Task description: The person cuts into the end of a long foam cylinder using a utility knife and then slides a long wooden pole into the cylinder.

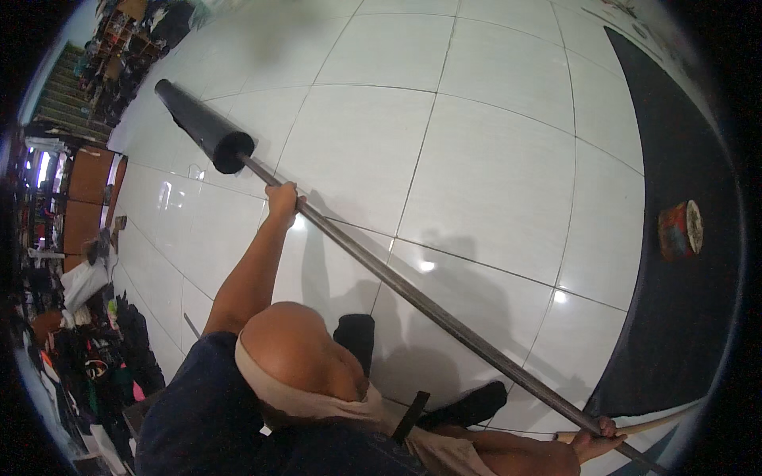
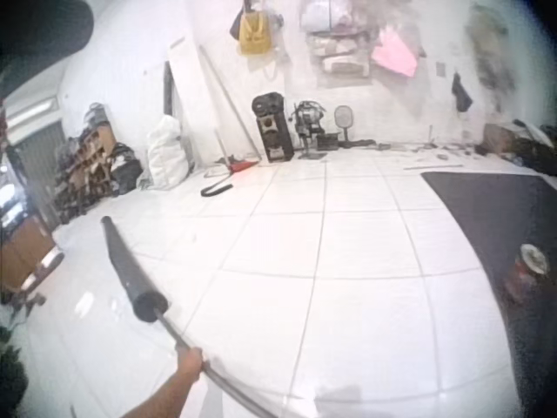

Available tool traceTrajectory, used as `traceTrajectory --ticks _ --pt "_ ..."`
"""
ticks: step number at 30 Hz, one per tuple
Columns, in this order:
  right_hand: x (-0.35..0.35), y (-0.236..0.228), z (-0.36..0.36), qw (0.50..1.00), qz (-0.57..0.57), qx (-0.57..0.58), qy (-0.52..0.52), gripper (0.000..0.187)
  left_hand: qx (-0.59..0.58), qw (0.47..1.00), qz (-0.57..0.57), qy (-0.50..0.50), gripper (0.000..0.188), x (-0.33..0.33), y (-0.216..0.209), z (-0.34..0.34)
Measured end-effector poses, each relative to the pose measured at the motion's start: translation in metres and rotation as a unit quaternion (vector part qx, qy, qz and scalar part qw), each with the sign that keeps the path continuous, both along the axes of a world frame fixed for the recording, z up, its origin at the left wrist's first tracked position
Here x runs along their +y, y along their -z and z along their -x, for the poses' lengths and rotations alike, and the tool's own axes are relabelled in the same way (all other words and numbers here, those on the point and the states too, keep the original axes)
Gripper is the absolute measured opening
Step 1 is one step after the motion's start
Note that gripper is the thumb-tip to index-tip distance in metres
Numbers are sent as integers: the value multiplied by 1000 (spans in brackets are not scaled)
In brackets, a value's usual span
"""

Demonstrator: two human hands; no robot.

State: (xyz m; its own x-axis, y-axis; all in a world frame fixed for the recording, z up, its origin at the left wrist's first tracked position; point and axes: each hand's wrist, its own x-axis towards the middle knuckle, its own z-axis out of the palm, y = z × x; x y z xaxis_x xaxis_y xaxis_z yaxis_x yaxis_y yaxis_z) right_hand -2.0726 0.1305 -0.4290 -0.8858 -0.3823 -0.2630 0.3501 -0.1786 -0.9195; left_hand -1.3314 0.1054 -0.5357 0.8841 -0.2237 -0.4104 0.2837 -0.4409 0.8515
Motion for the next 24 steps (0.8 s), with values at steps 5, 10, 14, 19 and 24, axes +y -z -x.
traceTrajectory --ticks 5,10,14,19,24 --pt "34 32 25 995 38 -84 -22 42 -4 999 9 41 51 5 17 -14" --pt "39 41 8 991 32 -131 -14 39 -19 999 0 27 47 5 21 -23" --pt "44 59 21 987 75 -134 -38 38 -18 999 -4 29 47 5 23 -34" --pt "38 67 15 988 69 -130 -41 38 -25 999 -10 46 60 15 33 -57" --pt "50 83 56 991 44 -108 -66 40 -53 997 -15 52 65 10 41 -60"
